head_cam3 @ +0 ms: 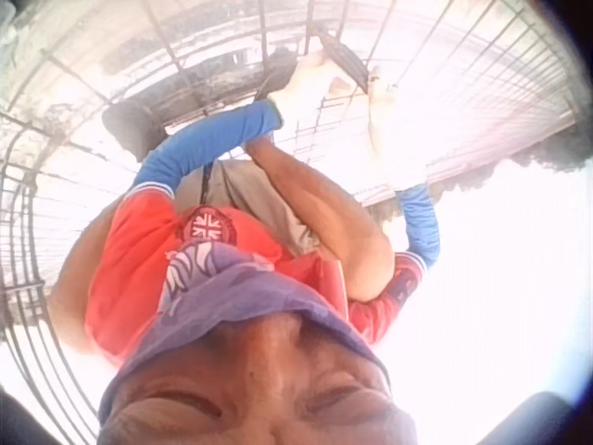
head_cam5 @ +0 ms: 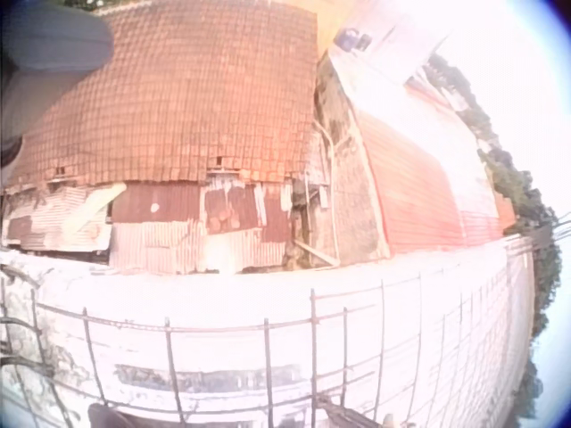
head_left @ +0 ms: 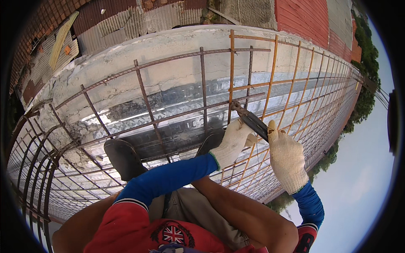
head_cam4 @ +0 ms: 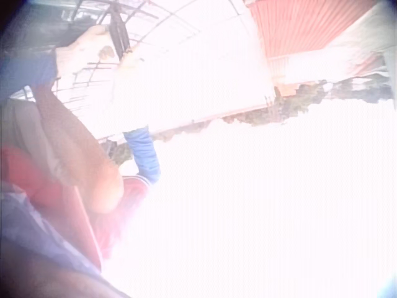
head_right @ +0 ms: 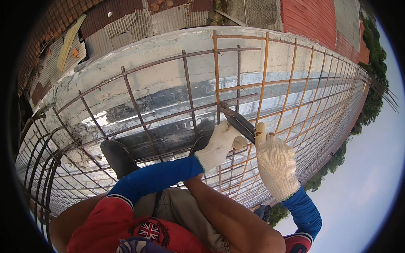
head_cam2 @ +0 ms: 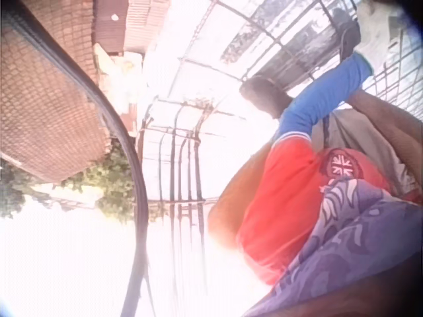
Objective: The person uses pliers to twist and secure wire ties at intersections of a metal grid frame. They repeatedly position the pliers, grip the wire, and twist it to fasten the grid sections together.
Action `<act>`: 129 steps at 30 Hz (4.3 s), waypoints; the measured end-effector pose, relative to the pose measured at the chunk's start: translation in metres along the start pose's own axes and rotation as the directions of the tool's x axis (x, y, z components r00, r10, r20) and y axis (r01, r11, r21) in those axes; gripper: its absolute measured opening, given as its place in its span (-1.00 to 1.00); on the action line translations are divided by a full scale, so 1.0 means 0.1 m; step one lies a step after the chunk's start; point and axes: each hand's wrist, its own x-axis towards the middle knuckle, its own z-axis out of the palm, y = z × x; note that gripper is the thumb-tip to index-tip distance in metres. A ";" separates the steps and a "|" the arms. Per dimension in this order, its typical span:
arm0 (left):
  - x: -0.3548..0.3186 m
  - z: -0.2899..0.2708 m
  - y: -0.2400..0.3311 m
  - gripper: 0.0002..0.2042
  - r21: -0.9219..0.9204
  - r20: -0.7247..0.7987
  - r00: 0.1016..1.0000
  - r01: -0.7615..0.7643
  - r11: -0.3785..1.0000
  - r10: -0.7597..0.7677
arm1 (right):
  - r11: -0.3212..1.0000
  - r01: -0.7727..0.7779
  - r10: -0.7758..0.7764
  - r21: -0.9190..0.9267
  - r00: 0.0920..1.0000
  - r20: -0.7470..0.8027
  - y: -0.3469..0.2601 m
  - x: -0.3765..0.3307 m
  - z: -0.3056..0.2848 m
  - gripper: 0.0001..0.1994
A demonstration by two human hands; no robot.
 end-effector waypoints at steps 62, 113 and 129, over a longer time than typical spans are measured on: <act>0.12 0.78 0.04 -0.53 -0.361 -0.287 0.957 -0.152 0.920 0.045 | 0.980 -0.140 0.052 -0.143 0.870 -0.490 0.37 0.12 1.04 -0.56; 0.58 0.04 -0.36 -0.32 -0.270 0.095 0.964 -0.217 0.938 0.250 | 0.280 -0.308 -0.257 0.909 0.888 0.380 0.66 0.33 0.79 -0.41; 0.45 0.16 -0.21 -0.48 -0.284 0.076 0.941 -0.295 0.912 0.328 | 0.295 -0.202 -0.321 0.934 0.900 0.296 0.73 0.40 1.09 -0.68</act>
